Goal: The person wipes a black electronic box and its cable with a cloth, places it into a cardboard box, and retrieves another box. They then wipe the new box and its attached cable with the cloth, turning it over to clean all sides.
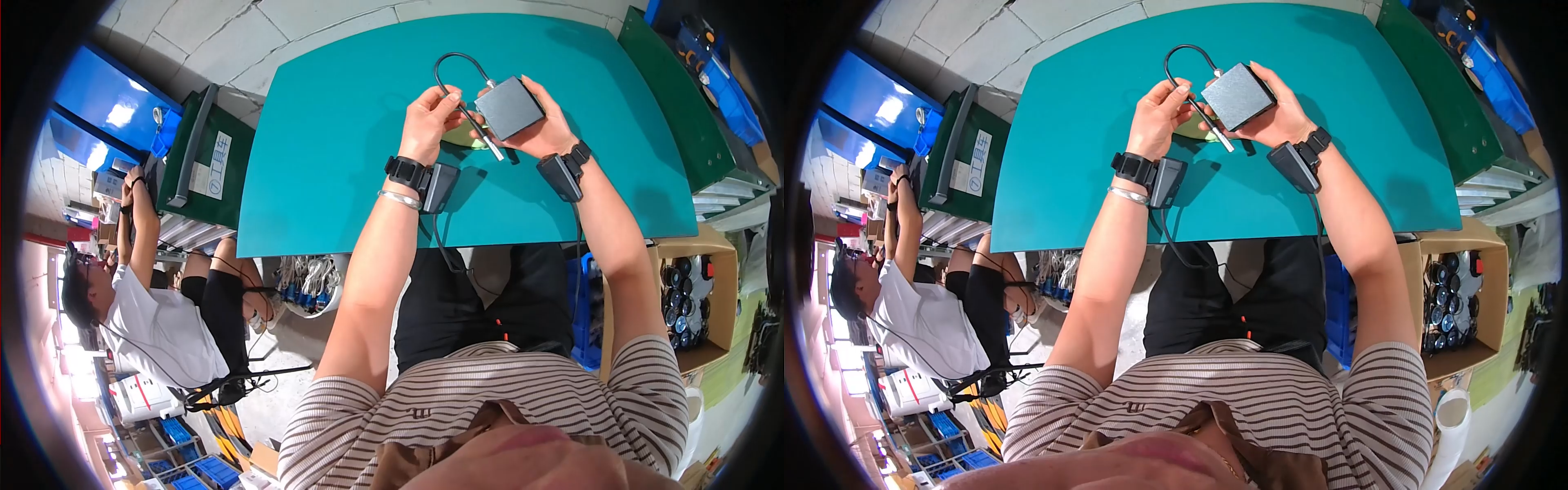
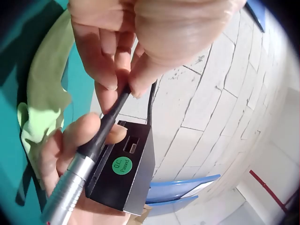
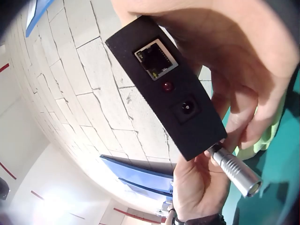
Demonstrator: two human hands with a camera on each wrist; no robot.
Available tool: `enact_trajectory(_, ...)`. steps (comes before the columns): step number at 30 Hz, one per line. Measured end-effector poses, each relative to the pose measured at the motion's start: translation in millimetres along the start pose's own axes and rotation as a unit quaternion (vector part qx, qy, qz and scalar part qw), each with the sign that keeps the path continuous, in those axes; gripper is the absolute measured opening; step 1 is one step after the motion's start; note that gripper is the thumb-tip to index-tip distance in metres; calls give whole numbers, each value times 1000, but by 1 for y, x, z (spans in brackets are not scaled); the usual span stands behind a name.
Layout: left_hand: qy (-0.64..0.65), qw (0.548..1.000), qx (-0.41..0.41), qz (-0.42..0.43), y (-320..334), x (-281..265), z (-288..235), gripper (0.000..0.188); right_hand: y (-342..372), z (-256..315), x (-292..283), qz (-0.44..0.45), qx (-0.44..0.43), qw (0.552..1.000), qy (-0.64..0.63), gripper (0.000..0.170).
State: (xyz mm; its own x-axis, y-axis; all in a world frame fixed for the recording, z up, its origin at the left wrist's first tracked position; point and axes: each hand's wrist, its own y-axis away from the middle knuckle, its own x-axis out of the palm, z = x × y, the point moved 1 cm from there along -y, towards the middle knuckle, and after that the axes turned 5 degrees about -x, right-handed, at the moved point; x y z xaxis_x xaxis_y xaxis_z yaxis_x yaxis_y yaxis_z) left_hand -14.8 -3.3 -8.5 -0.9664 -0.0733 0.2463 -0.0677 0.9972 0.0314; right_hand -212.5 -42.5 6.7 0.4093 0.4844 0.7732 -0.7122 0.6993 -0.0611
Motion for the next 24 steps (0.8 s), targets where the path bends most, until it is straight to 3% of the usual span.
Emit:
enact_trajectory(9, 91, 996, 21, -2, 2, -5, -16, 26, 3, -1, 3, -5, 12, 1000, 3, 51)
enact_trajectory(14, 77, 996, 9, 51, 4, -9, -20, 32, 5, -1, 8, -3, 6, 1000, -19, 51)
enact_trajectory(17, 124, 989, -2, 85, 5, -12, -23, 32, 5, -1, 11, -8, 5, 999, -38, 51)
enact_trajectory(24, 116, 991, -11, 72, -1, -14, -14, 25, 1, 0, 4, 11, 15, 1000, -11, 53)
